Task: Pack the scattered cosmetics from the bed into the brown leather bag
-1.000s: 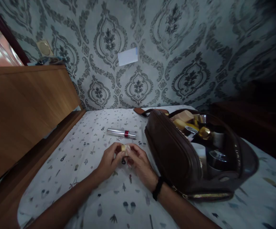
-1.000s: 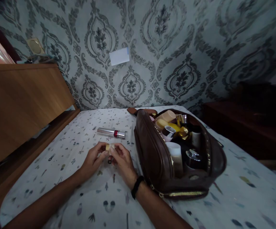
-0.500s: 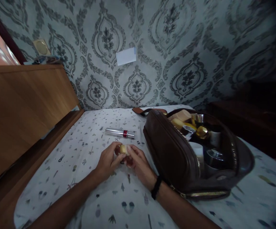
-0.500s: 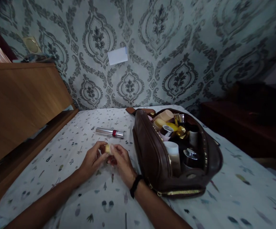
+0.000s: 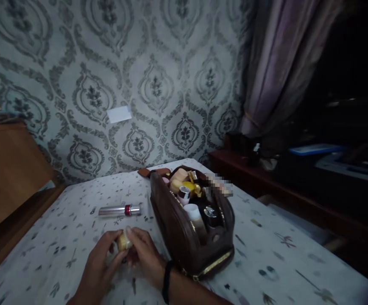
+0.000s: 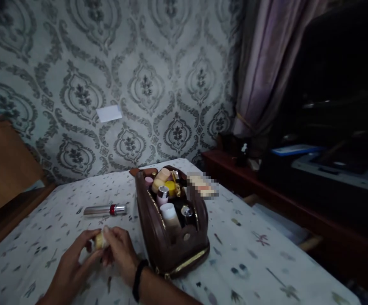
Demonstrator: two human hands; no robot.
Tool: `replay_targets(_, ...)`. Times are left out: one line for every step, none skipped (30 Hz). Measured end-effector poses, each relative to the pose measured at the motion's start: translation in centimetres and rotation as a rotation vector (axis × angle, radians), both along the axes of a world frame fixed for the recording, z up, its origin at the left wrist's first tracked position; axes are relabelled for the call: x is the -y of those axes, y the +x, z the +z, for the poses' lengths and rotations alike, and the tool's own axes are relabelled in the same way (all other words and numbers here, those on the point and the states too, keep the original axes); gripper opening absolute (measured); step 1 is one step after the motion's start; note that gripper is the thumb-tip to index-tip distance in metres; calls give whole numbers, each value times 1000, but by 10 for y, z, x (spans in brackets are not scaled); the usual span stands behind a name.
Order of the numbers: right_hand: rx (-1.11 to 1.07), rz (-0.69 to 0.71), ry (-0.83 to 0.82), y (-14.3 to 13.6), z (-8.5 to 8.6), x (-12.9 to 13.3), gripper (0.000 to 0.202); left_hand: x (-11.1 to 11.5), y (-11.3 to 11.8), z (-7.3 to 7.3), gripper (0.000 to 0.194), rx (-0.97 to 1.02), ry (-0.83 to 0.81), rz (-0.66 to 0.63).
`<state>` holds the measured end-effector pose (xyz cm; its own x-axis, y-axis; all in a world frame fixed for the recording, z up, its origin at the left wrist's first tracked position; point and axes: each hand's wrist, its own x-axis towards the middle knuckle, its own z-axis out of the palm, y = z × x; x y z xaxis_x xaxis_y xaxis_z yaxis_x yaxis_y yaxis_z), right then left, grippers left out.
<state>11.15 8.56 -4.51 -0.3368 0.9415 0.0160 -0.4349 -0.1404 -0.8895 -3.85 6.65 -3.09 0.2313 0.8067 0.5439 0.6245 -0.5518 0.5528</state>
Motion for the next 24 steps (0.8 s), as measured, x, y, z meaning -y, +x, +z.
replay_targets(3,6,2,0,-1,-1,69,1,1,2,32,6,-1,12)
replay_targets(0,12,-1,0,-2,-2,70,2,2,3,34,10,-4,27)
replay_targets(-7,14,-8,0,-3,-3,71,2,2,5,36,10,-8,43)
replay_targets(-23,14,-17,-1,-4,-5,72,2,1,7,37,1,-12,54)
replay_targets(-48,12,-29,-3,-5,-6,74,1,1,10,38,-20,-15,55)
replay_targets(-78,15,-47,-5,-6,-8,77,-1,0,13,39,-46,-14,48)
replay_targets(-111,18,-72,-7,-7,-9,80,-3,-1,18,39,-70,-10,41)
replay_targets(-141,15,-102,-9,-7,-11,84,-6,0,25,40,-85,1,36)
replay_targets(-169,6,-128,-10,-8,-12,87,-8,2,32,40,-90,15,33)
replay_targets(-188,-6,-147,-11,-8,-13,89,-9,5,41,40,-86,32,30)
replay_targets(-193,-14,-160,-11,-8,-14,89,-10,10,51,40,-77,45,27)
replay_targets(-186,-12,-170,-11,-7,-15,88,-10,17,61,39,-70,54,17)
replay_targets(-176,-2,-173,-11,-7,-15,87,-9,25,72,38,-66,59,0)
replay_targets(-161,17,-174,-10,-7,-15,85,-8,34,82,36,-65,61,-26)
replay_targets(-146,37,-171,-10,-6,-15,84,-7,44,93,34,-65,67,-55)
replay_targets(-135,50,-168,-9,-6,-14,83,-6,55,103,33,-71,74,-88)
replay_targets(-133,53,-160,-8,-5,-13,81,-5,66,113,33,-84,84,-123)
replay_targets(-136,50,-147,-8,-5,-12,80,-4,78,123,32,-107,92,-155)
replay_targets(-137,48,-136,-7,-5,-10,78,-4,90,132,33,-141,94,-187)
replay_targets(-139,48,-129,-7,-5,-10,76,-4,102,139,33,-178,95,-219)
replay_targets(-143,44,-126,-7,-5,-9,74,-5,114,146,33,-217,96,-255)
replay_targets(-148,39,-126,-8,-5,-9,72,-8,126,152,34,-256,95,-298)
replay_targets(-151,38,-129,-9,-5,-9,70,-11,138,156,33,-294,96,-337)
replay_targets(-152,39,-135,-10,-6,-10,68,-14,148,159,33,-331,98,-370)
